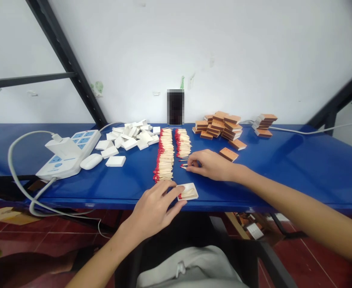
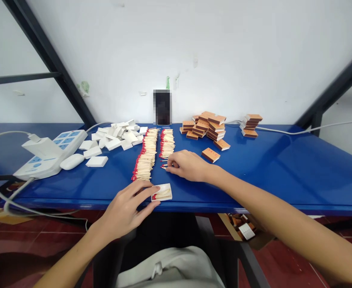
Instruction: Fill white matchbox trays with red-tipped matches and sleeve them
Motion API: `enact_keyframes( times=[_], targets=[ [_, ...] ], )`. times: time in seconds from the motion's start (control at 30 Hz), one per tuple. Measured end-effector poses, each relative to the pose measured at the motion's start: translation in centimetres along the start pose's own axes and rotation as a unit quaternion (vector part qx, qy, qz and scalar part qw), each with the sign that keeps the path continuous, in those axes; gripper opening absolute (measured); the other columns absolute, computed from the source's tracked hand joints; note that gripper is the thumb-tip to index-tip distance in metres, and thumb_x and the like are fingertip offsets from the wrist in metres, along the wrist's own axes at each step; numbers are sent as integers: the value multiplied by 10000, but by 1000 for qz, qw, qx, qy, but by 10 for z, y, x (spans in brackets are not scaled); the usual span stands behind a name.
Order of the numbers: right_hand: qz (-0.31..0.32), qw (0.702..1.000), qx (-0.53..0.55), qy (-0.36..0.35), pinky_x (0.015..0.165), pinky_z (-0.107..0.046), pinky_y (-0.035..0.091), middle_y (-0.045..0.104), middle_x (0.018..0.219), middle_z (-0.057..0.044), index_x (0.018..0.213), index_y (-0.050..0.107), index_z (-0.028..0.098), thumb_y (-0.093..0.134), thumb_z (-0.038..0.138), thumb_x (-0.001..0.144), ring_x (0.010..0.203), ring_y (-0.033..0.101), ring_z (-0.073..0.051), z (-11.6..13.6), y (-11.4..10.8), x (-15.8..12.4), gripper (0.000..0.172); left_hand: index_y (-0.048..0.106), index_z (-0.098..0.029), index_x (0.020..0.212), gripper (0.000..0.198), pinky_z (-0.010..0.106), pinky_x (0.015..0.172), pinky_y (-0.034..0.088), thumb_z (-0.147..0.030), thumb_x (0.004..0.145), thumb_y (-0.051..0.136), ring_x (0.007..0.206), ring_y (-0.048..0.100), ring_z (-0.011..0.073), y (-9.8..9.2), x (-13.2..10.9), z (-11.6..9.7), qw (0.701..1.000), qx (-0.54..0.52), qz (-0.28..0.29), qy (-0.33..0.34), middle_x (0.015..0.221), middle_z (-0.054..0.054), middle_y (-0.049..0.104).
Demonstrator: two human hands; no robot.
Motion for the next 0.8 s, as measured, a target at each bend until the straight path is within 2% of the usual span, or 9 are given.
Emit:
enact_keyframes(
  times=[0.5,0.7,0.8],
  targets=[
    [1,998,9,-60,710,-268,430,693,899,-65,981,729,167,560,204,935,785,608,-165,8,4,-11,179,604,-166,1190,250,389,794,601,-289,980,552,942,656,229,1,-1,1,1000,-4,0,1,1070,114,646],
    [1,997,20,-71,719,-269,426,703,905,-65,958,721,167,574,218,938,805,614,-171,11,-4,-8,157,607,-170,1185,238,391,794,597,-271,975,557,951,653,235,0,0,0,1000,-4,-5,1,1065,112,644],
    [-25,997,35,-68,723,-264,414,711,903,-60,935,706,166,540,242,963,812,615,-165,5,-12,-2,185,607,-173,1185,236,395,795,594,-263,972,562,958,653,240,0,1,0,1000,-5,-6,0,1065,110,644]
  ],
)
Point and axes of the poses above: each hand's wrist, its own x-axis towards the middle knuckle, its own y-axis out of the palm, z = x × y, the point moved 9 cm from there along x, towards the middle knuckle
